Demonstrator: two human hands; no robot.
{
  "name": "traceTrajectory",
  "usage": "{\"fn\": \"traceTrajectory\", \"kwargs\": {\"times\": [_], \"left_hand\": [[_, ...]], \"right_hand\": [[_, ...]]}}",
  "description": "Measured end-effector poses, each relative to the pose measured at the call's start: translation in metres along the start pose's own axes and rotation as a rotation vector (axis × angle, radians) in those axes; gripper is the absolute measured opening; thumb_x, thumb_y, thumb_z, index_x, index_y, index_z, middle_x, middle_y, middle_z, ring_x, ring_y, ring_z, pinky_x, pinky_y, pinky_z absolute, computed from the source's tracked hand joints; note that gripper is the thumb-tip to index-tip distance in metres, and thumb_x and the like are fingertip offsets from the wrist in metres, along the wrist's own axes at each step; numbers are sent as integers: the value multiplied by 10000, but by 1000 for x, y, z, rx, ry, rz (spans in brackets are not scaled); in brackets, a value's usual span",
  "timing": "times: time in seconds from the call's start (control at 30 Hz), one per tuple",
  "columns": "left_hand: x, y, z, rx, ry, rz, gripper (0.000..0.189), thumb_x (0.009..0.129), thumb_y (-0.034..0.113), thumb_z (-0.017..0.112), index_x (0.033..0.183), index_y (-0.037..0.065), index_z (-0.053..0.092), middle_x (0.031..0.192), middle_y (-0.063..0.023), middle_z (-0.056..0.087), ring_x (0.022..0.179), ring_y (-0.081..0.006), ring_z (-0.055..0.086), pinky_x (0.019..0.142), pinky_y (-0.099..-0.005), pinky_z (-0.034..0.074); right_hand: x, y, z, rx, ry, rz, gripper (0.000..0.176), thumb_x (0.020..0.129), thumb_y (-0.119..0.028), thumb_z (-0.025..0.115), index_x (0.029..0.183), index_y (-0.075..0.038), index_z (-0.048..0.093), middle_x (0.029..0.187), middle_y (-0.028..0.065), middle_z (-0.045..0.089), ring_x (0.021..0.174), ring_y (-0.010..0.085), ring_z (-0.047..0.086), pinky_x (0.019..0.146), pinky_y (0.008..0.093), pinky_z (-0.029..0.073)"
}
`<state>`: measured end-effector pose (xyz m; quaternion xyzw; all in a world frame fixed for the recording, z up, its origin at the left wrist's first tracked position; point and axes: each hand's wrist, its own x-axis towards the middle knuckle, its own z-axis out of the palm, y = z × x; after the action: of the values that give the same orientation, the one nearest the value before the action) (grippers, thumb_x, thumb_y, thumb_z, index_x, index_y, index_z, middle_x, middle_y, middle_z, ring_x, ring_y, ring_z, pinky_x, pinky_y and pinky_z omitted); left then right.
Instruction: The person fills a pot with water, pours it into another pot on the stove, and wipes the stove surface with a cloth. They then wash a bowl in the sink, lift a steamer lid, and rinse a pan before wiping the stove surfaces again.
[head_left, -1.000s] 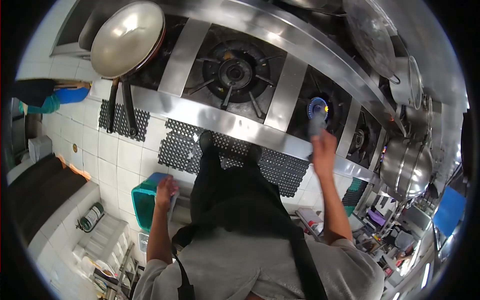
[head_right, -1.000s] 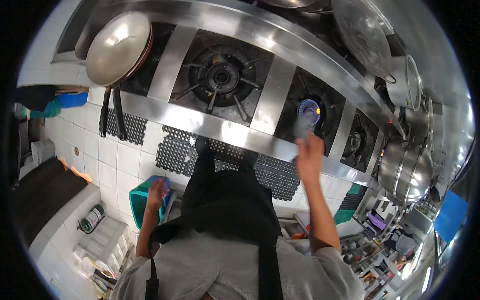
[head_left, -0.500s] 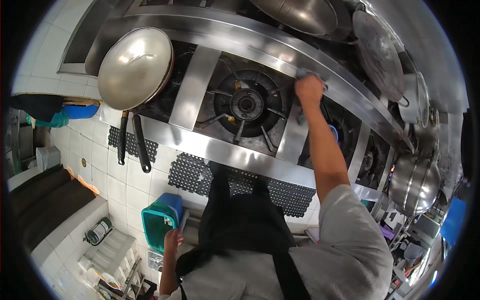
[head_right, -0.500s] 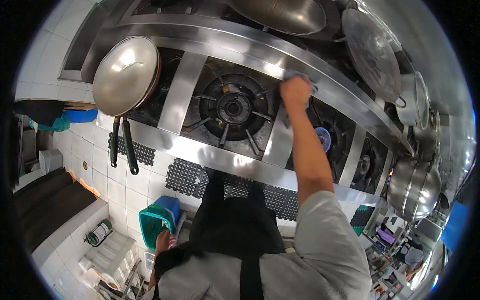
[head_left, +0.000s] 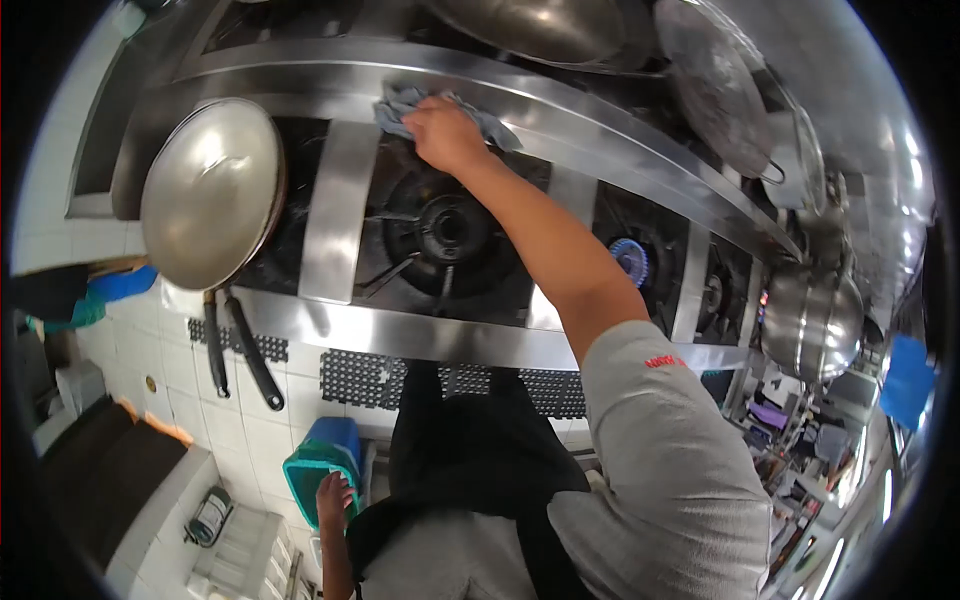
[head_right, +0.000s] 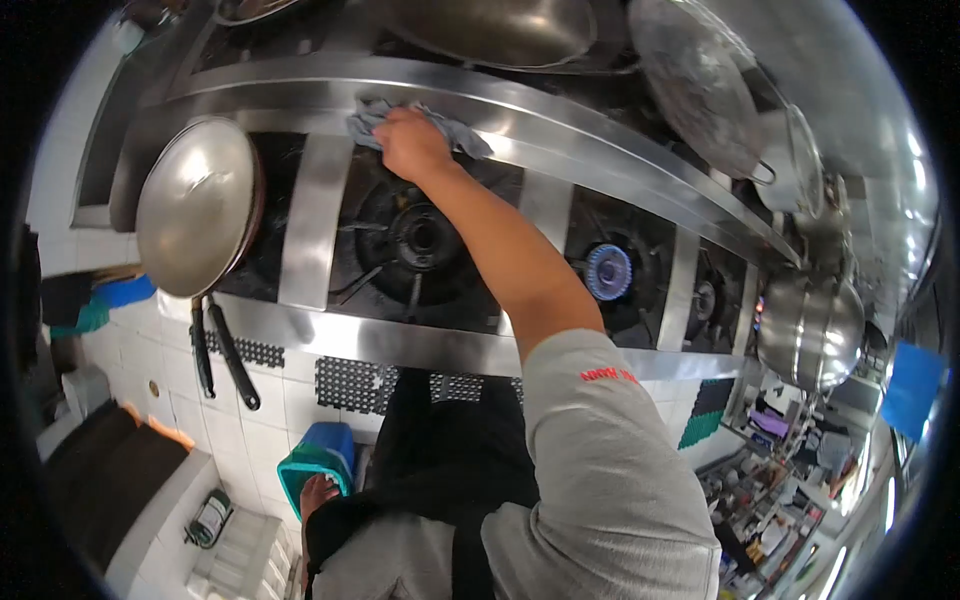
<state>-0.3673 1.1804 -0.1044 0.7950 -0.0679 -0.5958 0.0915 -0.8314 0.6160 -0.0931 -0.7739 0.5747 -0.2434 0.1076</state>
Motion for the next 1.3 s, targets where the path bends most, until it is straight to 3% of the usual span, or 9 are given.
{"fn": "traceTrajectory", "kwargs": {"times": [0.4,0.5,0.63,0.73,0.83,1.0,1.1,1.2,1.3], "left_hand": [[-11,-28,64,-20,-37,80,420,1017,363,565,1302,56,544,1017,-67,645,735,-187,662,583,-298,509],[-41,-50,119,-11,-1,146,410,973,289,634,1293,51,536,1052,-74,660,785,-192,683,604,-286,512],[-94,-66,201,1067,-249,1012,378,899,218,691,1218,49,578,1078,-83,679,846,-190,700,662,-304,539],[-85,-93,259,723,-406,587,325,931,250,671,1179,53,601,1051,-74,688,840,-187,698,659,-304,534],[-80,-88,303,145,-393,101,289,963,283,650,1141,56,624,1023,-64,698,834,-183,696,655,-304,528],[-94,-21,336,389,-254,284,424,996,428,585,1238,81,610,1117,-75,686,852,-176,684,675,-284,485],[-92,6,350,459,-230,279,495,980,491,577,1272,91,595,1149,-68,684,929,-196,675,756,-344,476],[-124,28,371,571,-189,248,506,984,493,571,1289,90,581,1162,-70,684,952,-197,670,768,-336,473],[-135,22,373,530,-188,243,453,981,458,619,1248,92,605,1080,-66,674,895,-190,642,791,-345,487]], "right_hand": [[-297,302,-233,-345,130,576,107,854,-181,670,885,-124,754,974,124,709,1014,338,654,901,466,522],[-361,364,-272,-372,200,740,137,871,-231,660,945,-139,730,1056,110,686,1052,351,626,904,480,508],[-413,350,-282,-516,301,565,166,889,-186,616,1032,-107,642,1043,163,621,966,393,580,859,492,454],[-503,272,-260,-443,400,412,155,887,-140,594,1026,-75,610,1028,186,573,980,412,529,878,526,418],[-592,188,-277,-259,200,403,147,860,-151,629,987,-81,609,1021,170,572,965,382,542,878,521,420],[-587,198,-292,-109,161,433,88,799,-141,619,870,-92,639,932,117,575,916,327,583,856,476,431],[-556,207,-332,-34,279,494,229,801,-191,696,1007,-94,674,1102,147,593,1133,335,532,988,430,385],[-588,182,-405,-101,511,538,313,781,-191,760,1058,-82,665,1206,160,566,1194,353,514,1036,430,376],[-699,224,-413,-142,924,967,289,789,-51,757,1051,-41,634,1211,161,562,1171,339,533,983,442,444]]}}
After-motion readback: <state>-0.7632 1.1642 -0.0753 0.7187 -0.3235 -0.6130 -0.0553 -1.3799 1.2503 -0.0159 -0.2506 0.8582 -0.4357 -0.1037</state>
